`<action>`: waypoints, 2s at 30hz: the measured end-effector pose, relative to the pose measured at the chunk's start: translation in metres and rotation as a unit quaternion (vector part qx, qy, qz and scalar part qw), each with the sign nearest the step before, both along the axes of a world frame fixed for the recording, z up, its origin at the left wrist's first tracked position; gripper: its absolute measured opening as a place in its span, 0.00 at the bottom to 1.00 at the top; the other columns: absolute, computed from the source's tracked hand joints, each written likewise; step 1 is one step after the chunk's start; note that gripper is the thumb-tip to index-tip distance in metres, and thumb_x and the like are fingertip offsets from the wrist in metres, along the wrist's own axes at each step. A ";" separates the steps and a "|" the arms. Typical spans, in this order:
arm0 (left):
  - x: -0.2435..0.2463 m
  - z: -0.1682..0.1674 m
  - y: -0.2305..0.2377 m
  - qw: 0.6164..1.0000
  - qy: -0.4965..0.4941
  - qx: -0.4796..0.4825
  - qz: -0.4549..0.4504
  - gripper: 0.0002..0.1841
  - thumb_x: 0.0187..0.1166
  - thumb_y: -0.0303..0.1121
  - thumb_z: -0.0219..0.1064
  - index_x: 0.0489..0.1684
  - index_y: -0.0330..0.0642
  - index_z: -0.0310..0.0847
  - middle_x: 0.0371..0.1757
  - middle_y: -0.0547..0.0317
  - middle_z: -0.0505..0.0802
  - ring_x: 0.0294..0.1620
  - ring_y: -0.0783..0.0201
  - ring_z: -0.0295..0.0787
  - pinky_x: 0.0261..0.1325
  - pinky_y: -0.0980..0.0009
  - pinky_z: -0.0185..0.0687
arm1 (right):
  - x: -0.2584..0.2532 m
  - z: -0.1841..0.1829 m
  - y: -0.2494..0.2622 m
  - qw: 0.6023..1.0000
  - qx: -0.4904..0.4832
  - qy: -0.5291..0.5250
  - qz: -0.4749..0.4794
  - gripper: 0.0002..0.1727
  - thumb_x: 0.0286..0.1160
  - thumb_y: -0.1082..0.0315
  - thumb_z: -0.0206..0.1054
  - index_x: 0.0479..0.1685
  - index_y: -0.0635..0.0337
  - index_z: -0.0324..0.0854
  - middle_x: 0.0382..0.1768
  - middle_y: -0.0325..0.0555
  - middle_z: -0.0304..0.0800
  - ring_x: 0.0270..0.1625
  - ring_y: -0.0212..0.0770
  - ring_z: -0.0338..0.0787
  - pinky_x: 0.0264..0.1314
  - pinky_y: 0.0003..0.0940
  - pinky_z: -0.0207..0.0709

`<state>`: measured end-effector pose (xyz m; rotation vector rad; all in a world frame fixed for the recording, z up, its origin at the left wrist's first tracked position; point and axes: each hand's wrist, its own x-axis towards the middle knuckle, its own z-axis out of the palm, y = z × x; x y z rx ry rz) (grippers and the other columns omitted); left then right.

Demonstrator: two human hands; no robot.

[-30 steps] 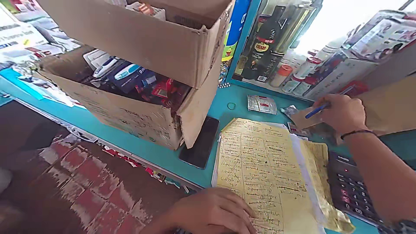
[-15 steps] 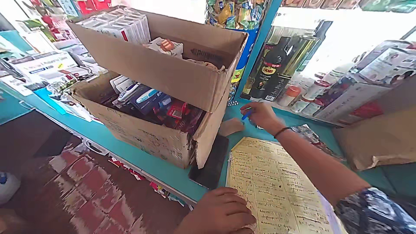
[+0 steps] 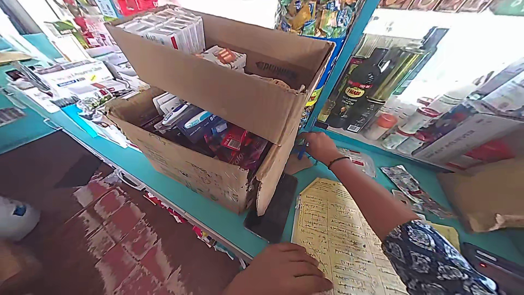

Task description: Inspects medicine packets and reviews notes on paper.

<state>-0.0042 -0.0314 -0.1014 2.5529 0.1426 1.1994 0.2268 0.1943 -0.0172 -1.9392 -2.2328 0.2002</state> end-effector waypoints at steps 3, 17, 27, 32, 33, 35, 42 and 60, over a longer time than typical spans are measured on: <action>0.000 0.000 0.000 1.000 0.001 -0.007 -0.005 0.13 0.85 0.36 0.60 0.48 0.43 0.91 0.48 0.55 0.98 0.62 0.60 0.92 0.79 0.62 0.74 | 0.015 0.000 -0.012 0.998 0.043 0.013 0.034 0.18 0.75 0.78 0.67 0.64 0.68 0.84 0.54 0.73 0.89 0.58 0.75 0.87 0.59 0.74 0.75; 0.016 0.017 -0.007 0.931 -0.248 -0.248 0.102 0.17 0.82 0.31 0.67 0.60 0.23 0.83 0.58 0.41 0.93 0.57 0.67 0.93 0.59 0.74 0.90 | 0.012 0.065 -0.225 0.906 0.174 0.371 0.102 0.10 0.75 0.66 0.69 0.51 0.46 0.90 0.38 0.18 0.94 0.38 0.18 0.91 0.44 0.15 0.87; 0.026 0.050 -0.023 0.885 -0.275 -0.375 -0.024 0.10 0.77 0.24 0.70 0.49 0.25 0.86 0.44 0.58 0.95 0.44 0.79 0.91 0.48 0.81 0.89 | 0.005 0.050 -0.268 0.905 0.104 0.371 0.180 0.09 0.81 0.62 0.69 0.52 0.51 0.91 0.42 0.23 0.96 0.41 0.16 0.92 0.45 0.10 0.86; 0.032 0.052 -0.036 0.868 -0.229 -0.436 -0.059 0.23 0.69 0.17 0.72 0.63 0.19 0.74 0.41 0.59 0.94 0.41 0.79 0.91 0.46 0.81 0.89 | -0.005 0.039 -0.272 0.892 0.130 0.395 0.178 0.10 0.80 0.62 0.70 0.53 0.53 0.89 0.46 0.27 0.97 0.44 0.18 0.92 0.48 0.11 0.86; 0.034 0.050 -0.037 0.867 -0.248 -0.429 -0.048 0.24 0.69 0.18 0.72 0.64 0.19 0.73 0.44 0.58 0.93 0.42 0.78 0.92 0.46 0.80 0.90 | -0.006 0.039 -0.274 0.890 0.131 0.403 0.170 0.11 0.82 0.61 0.68 0.55 0.53 0.87 0.48 0.28 0.96 0.46 0.20 0.93 0.49 0.13 0.87; 0.037 0.049 -0.039 0.867 -0.281 -0.411 -0.022 0.23 0.70 0.18 0.71 0.65 0.22 0.73 0.48 0.58 0.94 0.44 0.78 0.92 0.47 0.79 0.91 | -0.006 0.039 -0.279 0.893 0.122 0.403 0.157 0.12 0.81 0.61 0.69 0.57 0.54 0.85 0.52 0.30 0.96 0.50 0.22 0.94 0.53 0.16 0.89; 0.040 0.048 -0.043 0.860 -0.327 -0.393 0.003 0.23 0.70 0.17 0.72 0.64 0.29 0.72 0.54 0.59 0.92 0.47 0.77 0.93 0.48 0.77 0.92 | -0.010 0.044 -0.293 0.909 0.057 0.389 0.139 0.11 0.76 0.72 0.71 0.53 0.66 0.86 0.46 0.35 0.97 0.47 0.16 0.92 0.53 0.13 0.86; 0.048 0.046 -0.046 0.850 -0.334 -0.407 -0.017 0.23 0.72 0.18 0.72 0.63 0.40 0.69 0.53 0.66 0.89 0.49 0.78 0.92 0.49 0.77 0.92 | -0.002 0.045 -0.291 0.925 0.069 0.335 0.166 0.10 0.79 0.70 0.69 0.50 0.68 0.89 0.41 0.46 0.96 0.43 0.17 0.90 0.49 0.10 0.81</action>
